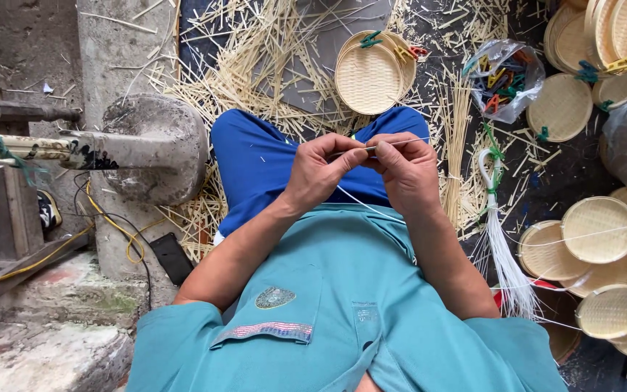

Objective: The person weaves white plastic strips through the edges of a small bamboo tray by hand, pulls them tight, and trims the excess with shears. He then picks up another tray and repeats the process of threading and tightening the cord around its rim.

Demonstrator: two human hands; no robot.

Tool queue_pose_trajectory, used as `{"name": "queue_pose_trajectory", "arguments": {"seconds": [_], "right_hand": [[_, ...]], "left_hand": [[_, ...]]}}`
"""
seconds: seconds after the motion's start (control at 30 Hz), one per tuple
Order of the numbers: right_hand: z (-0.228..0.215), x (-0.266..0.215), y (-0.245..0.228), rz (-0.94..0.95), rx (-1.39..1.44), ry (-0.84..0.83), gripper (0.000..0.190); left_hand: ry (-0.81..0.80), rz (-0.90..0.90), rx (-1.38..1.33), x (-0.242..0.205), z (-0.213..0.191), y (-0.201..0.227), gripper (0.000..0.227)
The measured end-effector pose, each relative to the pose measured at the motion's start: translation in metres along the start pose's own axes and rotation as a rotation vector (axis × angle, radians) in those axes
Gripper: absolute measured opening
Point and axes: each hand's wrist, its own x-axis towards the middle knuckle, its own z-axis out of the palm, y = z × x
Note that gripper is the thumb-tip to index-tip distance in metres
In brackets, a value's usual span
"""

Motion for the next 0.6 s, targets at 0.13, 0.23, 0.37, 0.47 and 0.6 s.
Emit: {"name": "queue_pose_trajectory", "arguments": {"seconds": [0.13, 0.23, 0.37, 0.47, 0.6], "right_hand": [[0.000, -0.003, -0.004, -0.014, 0.032, -0.047, 0.008], [-0.002, -0.008, -0.001, -0.035, -0.031, -0.031, 0.006], [-0.004, -0.010, 0.000, -0.038, -0.112, -0.021, 0.006], [-0.004, -0.007, 0.001, -0.069, -0.128, -0.037, 0.007], [-0.006, -0.007, 0.003, -0.095, -0.173, -0.028, 0.006]], "left_hand": [[-0.024, -0.025, -0.116, -0.002, -0.001, -0.003, 0.016], [-0.051, -0.023, -0.076, -0.004, -0.004, -0.005, 0.013], [-0.060, -0.038, 0.013, -0.003, -0.004, -0.001, 0.012], [-0.039, -0.027, 0.012, -0.003, -0.003, 0.002, 0.012], [-0.016, 0.017, -0.054, -0.003, 0.001, 0.000, 0.010]]}}
